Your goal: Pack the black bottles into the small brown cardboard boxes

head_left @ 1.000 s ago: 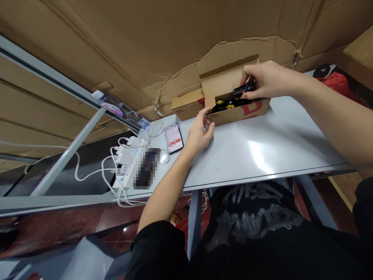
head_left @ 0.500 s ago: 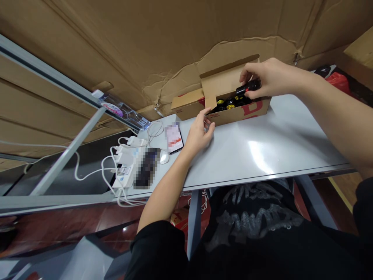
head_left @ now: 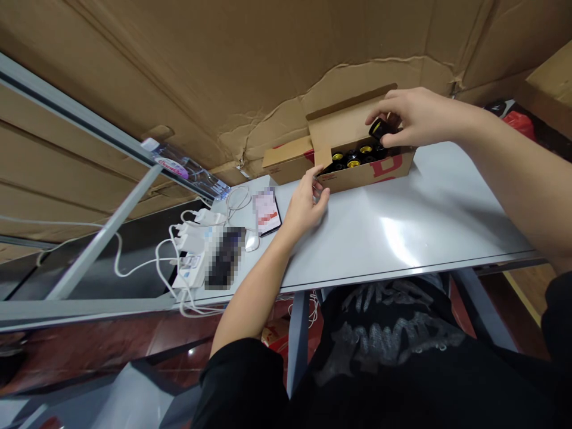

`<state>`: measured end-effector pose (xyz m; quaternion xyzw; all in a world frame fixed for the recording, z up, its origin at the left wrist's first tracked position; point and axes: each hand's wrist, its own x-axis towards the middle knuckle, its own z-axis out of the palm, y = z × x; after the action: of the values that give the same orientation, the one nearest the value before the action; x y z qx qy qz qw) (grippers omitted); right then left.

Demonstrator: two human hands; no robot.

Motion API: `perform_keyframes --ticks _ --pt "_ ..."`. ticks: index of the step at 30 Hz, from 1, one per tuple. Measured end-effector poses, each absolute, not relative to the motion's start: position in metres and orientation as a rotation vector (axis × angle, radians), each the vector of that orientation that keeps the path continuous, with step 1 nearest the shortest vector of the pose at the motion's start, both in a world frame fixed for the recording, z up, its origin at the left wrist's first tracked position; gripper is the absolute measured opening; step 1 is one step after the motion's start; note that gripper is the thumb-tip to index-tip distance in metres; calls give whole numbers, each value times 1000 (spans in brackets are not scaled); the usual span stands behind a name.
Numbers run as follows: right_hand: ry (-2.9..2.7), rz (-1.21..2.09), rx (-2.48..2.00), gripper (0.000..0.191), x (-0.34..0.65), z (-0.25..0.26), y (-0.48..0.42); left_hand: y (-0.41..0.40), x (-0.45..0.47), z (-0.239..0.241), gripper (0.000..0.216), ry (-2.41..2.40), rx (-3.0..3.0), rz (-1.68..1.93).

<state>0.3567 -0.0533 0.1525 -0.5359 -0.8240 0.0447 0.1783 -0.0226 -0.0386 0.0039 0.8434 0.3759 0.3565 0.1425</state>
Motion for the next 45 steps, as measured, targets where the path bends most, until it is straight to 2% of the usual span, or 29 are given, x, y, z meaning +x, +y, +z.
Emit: perform_keyframes --ticks 6,10,19,24,27,31,34,37,42,45 --pt "-2354 203 -1670 33 359 156 -53 -39 -22 4 64 1080 2436 1038" --pt "-2386 238 -1815 32 363 151 -47 -39 -22 4 65 1080 2431 1048" --pt "-2408 294 -1848 15 362 148 -44 -42 -21 7 65 1122 2426 996" --pt "-2391 329 -1842 16 360 150 -47 -41 -22 6 65 1100 2433 1014" --pt "-2332 287 -1798 15 362 154 -50 -40 -22 5 65 1097 2431 1015" --pt "-2152 121 -1921 5 369 161 -55 -40 -22 6 66 1100 2429 1018" --pt "-2067 17 -2152 22 378 164 -55 -40 -21 5 65 1097 2432 1028" --pt "-2035 86 -2290 39 382 165 -52 -40 -22 4 61 1103 2433 1028" --pt "-1877 94 -1997 33 366 166 -58 -39 -22 4 64 1085 2440 1023" --pt "-1928 228 -1934 28 355 168 -62 -39 -22 5 64 1074 2439 1024"
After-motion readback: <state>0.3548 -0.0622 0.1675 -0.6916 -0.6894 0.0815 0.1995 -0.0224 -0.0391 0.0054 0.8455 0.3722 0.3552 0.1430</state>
